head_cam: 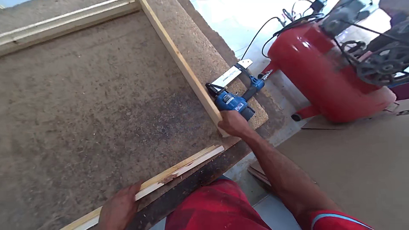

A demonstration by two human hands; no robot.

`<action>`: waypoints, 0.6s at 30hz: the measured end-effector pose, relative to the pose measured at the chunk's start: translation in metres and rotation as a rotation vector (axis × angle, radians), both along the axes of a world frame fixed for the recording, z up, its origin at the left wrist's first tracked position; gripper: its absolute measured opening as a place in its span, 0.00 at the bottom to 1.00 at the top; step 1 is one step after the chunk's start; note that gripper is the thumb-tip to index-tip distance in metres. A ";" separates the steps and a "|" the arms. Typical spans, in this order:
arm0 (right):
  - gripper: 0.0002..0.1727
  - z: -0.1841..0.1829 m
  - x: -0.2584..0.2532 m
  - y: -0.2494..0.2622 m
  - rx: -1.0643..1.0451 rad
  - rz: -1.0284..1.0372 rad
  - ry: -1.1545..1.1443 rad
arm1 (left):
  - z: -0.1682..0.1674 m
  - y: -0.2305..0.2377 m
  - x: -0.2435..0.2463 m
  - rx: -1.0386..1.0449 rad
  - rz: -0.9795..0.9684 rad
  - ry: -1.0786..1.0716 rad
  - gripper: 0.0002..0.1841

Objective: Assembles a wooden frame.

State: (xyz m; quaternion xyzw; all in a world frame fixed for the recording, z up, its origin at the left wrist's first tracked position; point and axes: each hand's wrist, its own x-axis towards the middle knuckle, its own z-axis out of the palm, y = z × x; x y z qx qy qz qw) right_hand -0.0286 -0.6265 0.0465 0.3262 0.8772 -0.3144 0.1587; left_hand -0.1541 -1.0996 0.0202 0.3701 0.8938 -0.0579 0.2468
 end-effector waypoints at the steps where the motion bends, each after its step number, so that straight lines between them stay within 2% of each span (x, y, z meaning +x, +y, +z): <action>1: 0.10 0.000 0.003 0.008 0.020 0.003 0.003 | -0.001 0.000 -0.002 0.005 0.004 0.004 0.27; 6: 0.11 -0.002 -0.002 -0.008 -0.046 0.061 0.049 | -0.002 0.012 -0.024 -0.008 0.002 0.025 0.26; 11: 0.17 -0.008 0.002 -0.028 -0.105 -0.035 0.121 | -0.007 0.005 -0.032 0.058 -0.062 0.017 0.29; 13: 0.21 -0.011 0.012 -0.024 -0.204 -0.068 0.182 | -0.005 0.006 -0.033 0.054 -0.042 -0.025 0.30; 18: 0.20 -0.026 0.048 -0.013 -0.400 -0.140 0.285 | 0.007 0.031 -0.021 0.097 0.043 -0.122 0.35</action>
